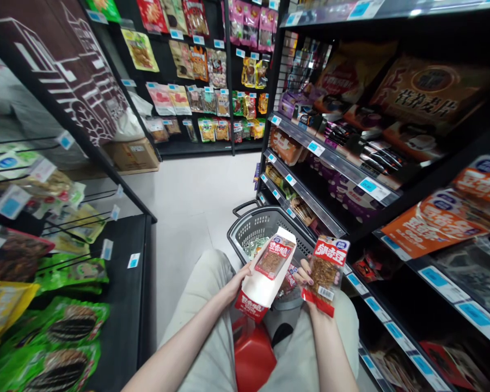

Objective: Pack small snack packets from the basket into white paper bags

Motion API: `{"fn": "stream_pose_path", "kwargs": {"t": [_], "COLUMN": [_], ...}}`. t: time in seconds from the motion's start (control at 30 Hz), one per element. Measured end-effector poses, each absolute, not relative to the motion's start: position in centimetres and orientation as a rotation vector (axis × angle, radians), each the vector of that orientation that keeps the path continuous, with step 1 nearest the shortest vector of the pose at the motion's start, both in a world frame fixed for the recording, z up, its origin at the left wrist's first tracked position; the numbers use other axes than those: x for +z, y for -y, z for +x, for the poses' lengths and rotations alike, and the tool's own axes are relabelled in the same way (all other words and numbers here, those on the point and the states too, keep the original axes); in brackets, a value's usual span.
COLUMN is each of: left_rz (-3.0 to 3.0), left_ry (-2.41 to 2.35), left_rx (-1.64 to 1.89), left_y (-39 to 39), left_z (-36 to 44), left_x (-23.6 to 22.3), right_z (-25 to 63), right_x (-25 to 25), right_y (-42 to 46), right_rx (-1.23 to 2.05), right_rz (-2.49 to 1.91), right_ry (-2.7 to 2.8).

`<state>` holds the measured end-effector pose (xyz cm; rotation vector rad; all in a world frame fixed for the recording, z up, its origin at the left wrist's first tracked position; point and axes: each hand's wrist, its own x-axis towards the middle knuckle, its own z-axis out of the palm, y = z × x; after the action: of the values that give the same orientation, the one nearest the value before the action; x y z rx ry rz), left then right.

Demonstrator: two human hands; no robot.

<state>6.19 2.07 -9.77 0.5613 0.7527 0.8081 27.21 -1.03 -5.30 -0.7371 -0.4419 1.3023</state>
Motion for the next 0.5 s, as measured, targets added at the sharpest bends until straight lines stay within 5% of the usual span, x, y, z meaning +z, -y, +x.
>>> {"fn": "stream_pose_path", "kwargs": {"t": [0.5], "left_rz": [0.517], "left_ry": [-0.726], "left_rx": [0.851], "left_y": [-1.9], "left_z": [6.3], "left_x": [-9.3], "right_z": [29.1], "right_x": [-4.8], "right_y": [1.2], "right_rx": [1.674], "right_rz": [-0.534], "right_ry": [0.268]}}
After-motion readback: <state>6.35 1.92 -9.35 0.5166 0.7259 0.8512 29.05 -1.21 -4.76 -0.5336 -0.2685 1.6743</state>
